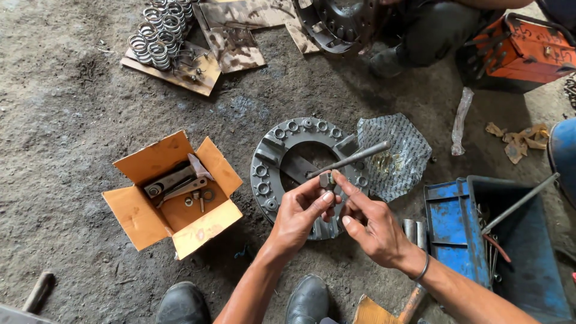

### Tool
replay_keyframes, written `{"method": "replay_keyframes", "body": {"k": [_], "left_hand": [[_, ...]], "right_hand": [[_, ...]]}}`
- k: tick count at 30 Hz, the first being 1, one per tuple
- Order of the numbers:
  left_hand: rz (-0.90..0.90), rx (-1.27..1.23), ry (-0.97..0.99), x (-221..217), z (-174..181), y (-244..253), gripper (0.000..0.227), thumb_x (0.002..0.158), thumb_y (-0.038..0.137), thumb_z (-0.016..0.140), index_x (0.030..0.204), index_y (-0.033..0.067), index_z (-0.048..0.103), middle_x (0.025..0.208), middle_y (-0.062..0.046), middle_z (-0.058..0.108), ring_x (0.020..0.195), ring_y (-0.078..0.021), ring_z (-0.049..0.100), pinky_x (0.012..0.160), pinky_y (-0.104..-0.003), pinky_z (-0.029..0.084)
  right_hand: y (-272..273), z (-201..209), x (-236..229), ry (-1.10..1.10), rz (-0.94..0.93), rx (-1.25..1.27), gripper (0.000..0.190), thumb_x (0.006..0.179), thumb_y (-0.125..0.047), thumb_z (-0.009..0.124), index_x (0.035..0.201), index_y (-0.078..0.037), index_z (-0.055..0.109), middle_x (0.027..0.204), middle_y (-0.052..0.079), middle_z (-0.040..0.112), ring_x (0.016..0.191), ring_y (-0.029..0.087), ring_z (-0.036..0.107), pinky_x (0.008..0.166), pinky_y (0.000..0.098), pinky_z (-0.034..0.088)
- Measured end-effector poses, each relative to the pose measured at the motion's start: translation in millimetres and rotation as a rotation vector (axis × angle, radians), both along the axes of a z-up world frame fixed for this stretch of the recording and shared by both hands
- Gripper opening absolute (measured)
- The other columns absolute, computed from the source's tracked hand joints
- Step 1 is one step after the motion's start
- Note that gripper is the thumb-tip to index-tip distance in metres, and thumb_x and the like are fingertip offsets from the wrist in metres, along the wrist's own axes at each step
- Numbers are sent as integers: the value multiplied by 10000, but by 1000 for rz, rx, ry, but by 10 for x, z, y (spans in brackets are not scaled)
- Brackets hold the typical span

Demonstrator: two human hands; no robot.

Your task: Assembling the internal components of a heavy-duty clutch pressure plate by hand.

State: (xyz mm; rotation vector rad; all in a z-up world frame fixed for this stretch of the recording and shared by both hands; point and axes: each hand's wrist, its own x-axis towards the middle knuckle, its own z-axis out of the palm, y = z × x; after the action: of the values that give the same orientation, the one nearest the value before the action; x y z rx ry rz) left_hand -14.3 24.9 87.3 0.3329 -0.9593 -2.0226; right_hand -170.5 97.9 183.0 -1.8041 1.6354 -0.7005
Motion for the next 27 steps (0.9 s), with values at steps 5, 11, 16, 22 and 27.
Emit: {"method": "replay_keyframes", "body": {"k": [5, 11, 16, 22, 27], "left_hand": [[-3, 62, 3, 45, 38, -10, 461, 968, 194, 708, 1379, 2, 632, 974, -52, 733, 805, -91, 607, 719, -274, 518], [-32, 55, 10, 60, -40, 7, 391, 990, 192, 708, 1310, -31, 676, 966, -53, 728, 781, -96, 600, 723, -274, 518], [-74, 78, -27, 40, -27, 4, 385, 969, 196, 703, 1294, -8, 674, 957, -55, 735, 785, -94, 621, 712, -277, 530], [-58, 156, 30, -31, -126, -35, 417, 967, 203, 713, 1313, -22, 657, 997, -61, 730, 797, -90, 619, 720, -274, 523], [4, 150, 22, 30, -111, -98, 540, 935, 169, 745, 1433, 26, 595, 973, -68, 724, 778, -97, 618, 710, -251, 511]], "right_hand": [[3, -53, -13, -16, -8, 24, 798, 848, -118, 556, 1612, -95, 326, 613, -3, 435, 554, 91, 437, 565, 269, 437], [6, -112, -91, -55, -20, 53, 728, 846, -120, 564, 1560, -89, 427, 614, -12, 481, 551, 79, 455, 549, 262, 430], [-75, -67, -198, -291, -117, 170, 586, 867, -131, 511, 1443, -42, 563, 628, 15, 542, 519, 80, 442, 490, 257, 390], [-31, -165, -352, -1105, -103, 221, 477, 943, -131, 459, 1353, 85, 570, 731, 80, 557, 566, 106, 455, 505, 240, 394], [19, -180, -266, -883, -184, 142, 633, 873, -131, 468, 1479, 53, 458, 893, 88, 582, 638, 102, 467, 517, 218, 378]]}}
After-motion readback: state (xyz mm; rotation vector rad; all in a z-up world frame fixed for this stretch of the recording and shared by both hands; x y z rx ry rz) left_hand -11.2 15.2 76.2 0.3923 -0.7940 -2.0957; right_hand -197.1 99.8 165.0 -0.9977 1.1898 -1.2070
